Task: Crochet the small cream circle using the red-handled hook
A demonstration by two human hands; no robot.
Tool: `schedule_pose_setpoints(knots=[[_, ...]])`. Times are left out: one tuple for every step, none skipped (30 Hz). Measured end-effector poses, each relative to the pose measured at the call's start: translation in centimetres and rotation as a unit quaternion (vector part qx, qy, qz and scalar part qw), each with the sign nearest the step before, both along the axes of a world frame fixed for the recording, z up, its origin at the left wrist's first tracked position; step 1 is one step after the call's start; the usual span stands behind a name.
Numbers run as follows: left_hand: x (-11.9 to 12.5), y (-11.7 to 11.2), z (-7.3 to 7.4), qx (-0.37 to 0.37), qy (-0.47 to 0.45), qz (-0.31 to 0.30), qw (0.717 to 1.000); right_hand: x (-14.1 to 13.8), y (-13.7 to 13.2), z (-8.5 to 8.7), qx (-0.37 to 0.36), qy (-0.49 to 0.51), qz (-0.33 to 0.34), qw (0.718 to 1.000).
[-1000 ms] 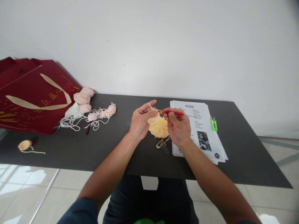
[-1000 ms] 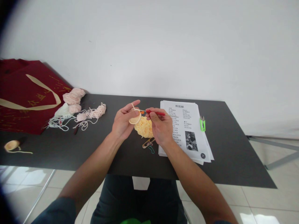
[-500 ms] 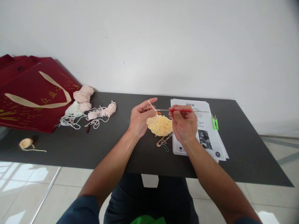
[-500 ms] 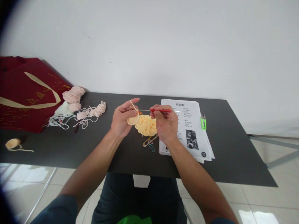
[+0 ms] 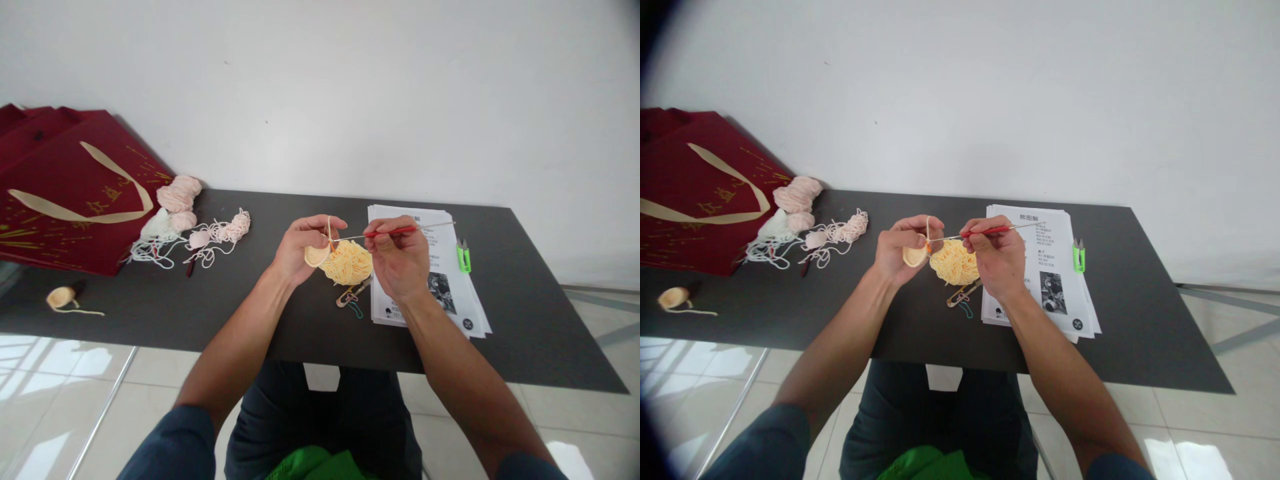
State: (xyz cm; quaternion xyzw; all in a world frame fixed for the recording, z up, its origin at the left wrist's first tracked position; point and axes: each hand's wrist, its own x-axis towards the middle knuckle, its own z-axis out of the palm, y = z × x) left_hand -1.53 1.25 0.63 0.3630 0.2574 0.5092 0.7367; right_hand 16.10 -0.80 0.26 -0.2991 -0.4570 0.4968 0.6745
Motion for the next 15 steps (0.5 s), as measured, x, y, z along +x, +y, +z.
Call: schedule_pose_setpoints(knots=[[0.0,0.0,0.0,-0.001,-0.006,-0.003,1.0,0.0,0.0,0.0,-0.009,0.011,0.012,1.0],[0.0,0.0,0.0,-0.002,-0.011,-0.002,1.0,0.0,0.1,-0.1,-0.019,0.025,0.025,0.999],[0.0,-0.1,0.0,-0.002,-0.013,0.004,1.0,0.0,0.2,-0.2,-0.032,0.039,0.036,0.998],[0.1,-0.1,0.1,-0.002,-0.009,0.012,1.0,0.0,0.3,-0.4,-0.048,0.053,0.046,0.996],[0.1,-0.1,0.1,-0.001,-0.001,0.023,1.0,0.0,0.4,-0.6,-0.066,0.066,0.052,0.994],[0.1,-0.2,0.0,0.005,0.013,0.036,0.999,0.0,0.4,-0.8,-0.083,0.076,0.057,0.992],[0.2,-0.2,0.0,0.017,0.03,0.053,0.998,-0.1,0.5,-1.0,-0.098,0.086,0.059,0.99],[0.3,-0.2,0.0,0.035,0.05,0.073,0.995,-0.2,0.5,-1.3,-0.112,0.096,0.061,0.987],[0.4,-0.3,-0.1,0.058,0.071,0.096,0.991,-0.3,0.5,-1.4,-0.123,0.107,0.063,0.985],[0.5,-0.3,-0.2,0.082,0.092,0.121,0.985,-0.5,0.4,-1.5,-0.132,0.12,0.063,0.982],[0.6,-0.3,-0.3,0.104,0.113,0.144,0.978,-0.7,0.3,-1.6,-0.141,0.133,0.064,0.979],[0.8,-0.3,-0.4,0.122,0.134,0.164,0.97,-0.9,0.2,-1.5,-0.149,0.145,0.063,0.976],[0.9,-0.3,-0.6,0.134,0.155,0.179,0.962,-1.2,0.0,-1.5,-0.157,0.156,0.06,0.974],[1.1,-0.3,-0.7,0.14,0.175,0.191,0.956,-1.4,-0.2,-1.4,-0.162,0.162,0.053,0.972],[1.2,-0.4,-0.8,0.139,0.194,0.2,0.95,-1.7,-0.5,-1.3,-0.165,0.163,0.044,0.972]])
